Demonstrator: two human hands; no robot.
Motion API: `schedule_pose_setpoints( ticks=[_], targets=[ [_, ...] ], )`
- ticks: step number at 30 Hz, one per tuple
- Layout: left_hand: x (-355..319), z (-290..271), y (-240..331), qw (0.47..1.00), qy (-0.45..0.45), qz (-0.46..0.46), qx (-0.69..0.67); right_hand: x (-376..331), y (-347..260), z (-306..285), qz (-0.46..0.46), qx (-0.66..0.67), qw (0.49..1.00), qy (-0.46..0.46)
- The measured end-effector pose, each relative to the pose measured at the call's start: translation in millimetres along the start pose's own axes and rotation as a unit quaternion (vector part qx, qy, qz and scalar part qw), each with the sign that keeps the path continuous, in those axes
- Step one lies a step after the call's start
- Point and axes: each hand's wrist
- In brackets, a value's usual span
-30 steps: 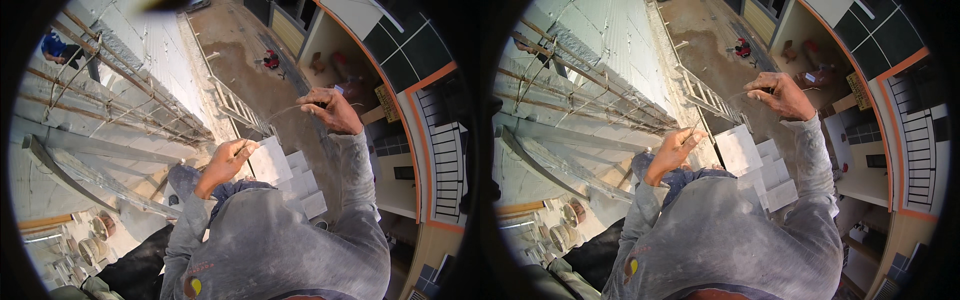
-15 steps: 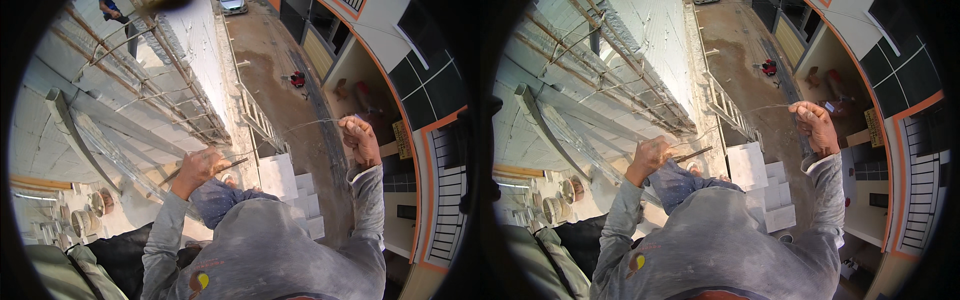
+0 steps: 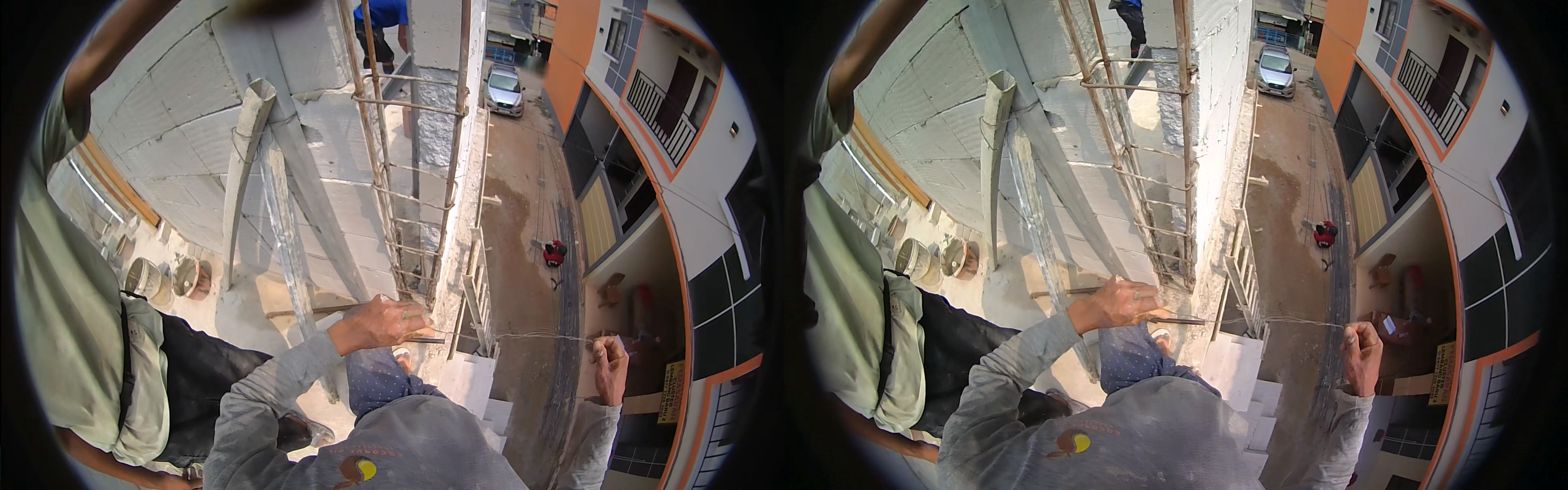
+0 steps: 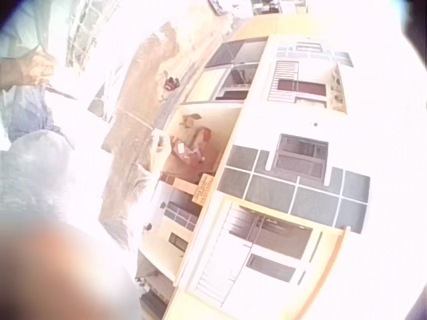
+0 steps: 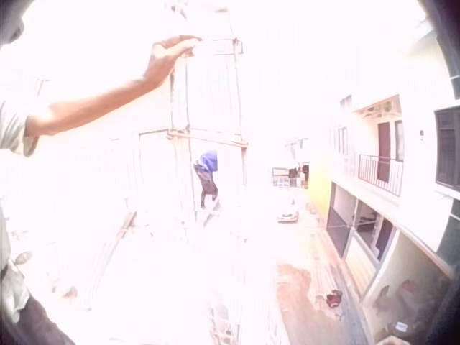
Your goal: The person secures a metal scaffolding frame to a concrete block wall using wire ties. They wrap and twist wire around the frame and wall anchors, then adjust the frame's position with a coworker.
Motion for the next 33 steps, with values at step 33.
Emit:
schedule_pose_setpoints(
  ticks=[33],
  targets=[
    [81.0, -1.1, 79.4, 0.812, 0.339, -0.115, -0.460, 62.9, -80.3, 147.0, -0.152, 0.139, 0.945, -0.253]
  ],
)
Point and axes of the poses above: each hand's wrist, its own x-axis towards the middle knuckle, its own z-axis out of the palm, y = z × x, and after that the axes turned 6 degrees about -y, right-handed
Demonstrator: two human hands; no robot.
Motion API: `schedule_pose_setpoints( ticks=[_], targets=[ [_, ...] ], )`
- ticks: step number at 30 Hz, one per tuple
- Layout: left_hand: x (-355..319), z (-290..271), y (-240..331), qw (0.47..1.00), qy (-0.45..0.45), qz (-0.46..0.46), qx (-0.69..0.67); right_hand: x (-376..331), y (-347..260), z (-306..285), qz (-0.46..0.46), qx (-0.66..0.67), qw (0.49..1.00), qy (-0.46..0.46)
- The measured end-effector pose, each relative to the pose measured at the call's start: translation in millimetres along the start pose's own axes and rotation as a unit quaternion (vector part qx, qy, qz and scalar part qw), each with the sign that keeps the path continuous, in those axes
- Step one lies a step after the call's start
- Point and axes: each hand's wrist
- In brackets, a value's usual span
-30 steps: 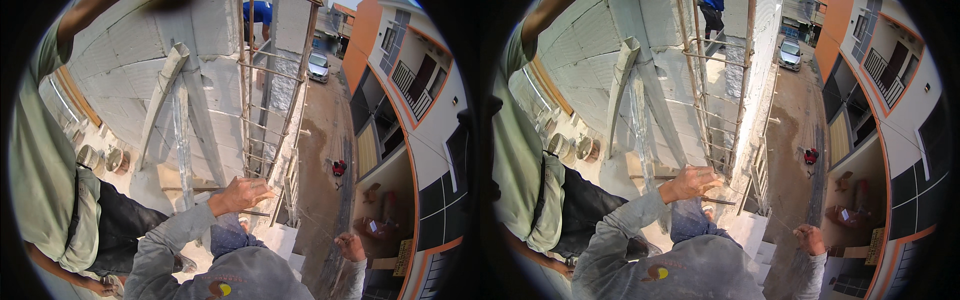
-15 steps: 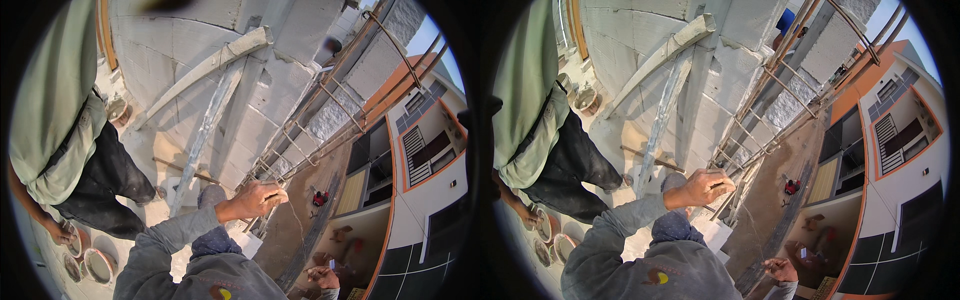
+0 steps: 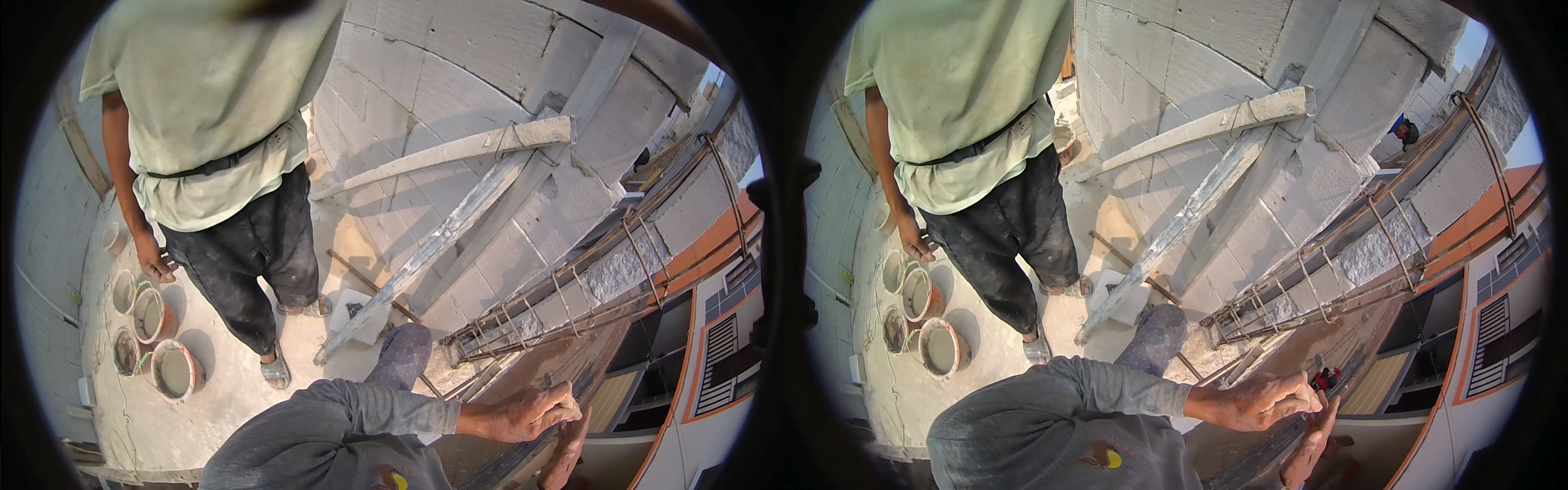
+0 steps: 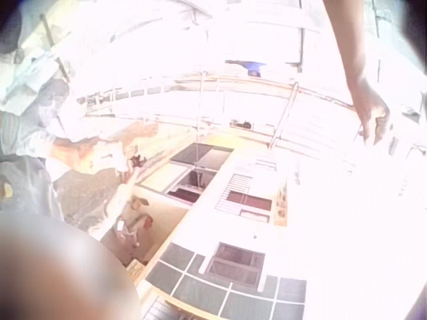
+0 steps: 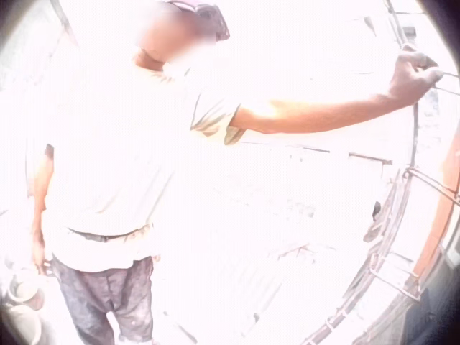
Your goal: The person secures a metal scaffolding frame to a concrete block wall using wire ties. They wrap and twist wire around the frame and wall anchors, then adjust the frame's position with a coworker.
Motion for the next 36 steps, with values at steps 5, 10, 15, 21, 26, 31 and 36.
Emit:
schedule_pose_setpoints(
  ticks=[5, 10, 15, 21, 26, 31, 36],
  targets=[
    [7.2, 2.3, -2.1, 0.913, 0.202, -0.044, -0.352, 14.8, 40.3, 85.3, 0.003, -0.005, 0.998, -0.061],
    [2.0, -72.4, -1.6, 0.832, 0.376, -0.113, -0.392, 0.6, 93.9, 121.9, 0.013, -0.104, 0.988, -0.113],
    [-14.2, -132.8, 26.8, 0.802, 0.453, -0.053, -0.385, 44.3, 86.8, 100.8, -0.068, -0.369, 0.924, -0.076],
    [-44.8, -152.9, 6.9, 0.827, 0.492, -0.054, -0.267, 37.8, 105.9, 90.2, -0.057, -0.322, 0.930, -0.165],
    [-80.5, -129.7, -41.2, 0.764, 0.513, -0.199, -0.338, 6.5, 109.3, 92.8, 0.275, -0.025, 0.877, -0.393],
    [-79.5, -57.3, -95.9, 0.708, 0.527, -0.338, -0.327, -7.1, 75.8, 122.7, 0.122, 0.043, 0.970, -0.204],
    [-96.6, -48.7, -133.2, 0.800, 0.263, -0.462, -0.278, -48.5, 98.5, 127.7, 0.188, -0.019, 0.976, -0.107]
  ],
)
Point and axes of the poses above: each hand's wrist, its own x-axis towards the middle knuckle, its own z-axis out of the palm, y = z × x, and after that the axes turned 6 degrees about -y, right-handed
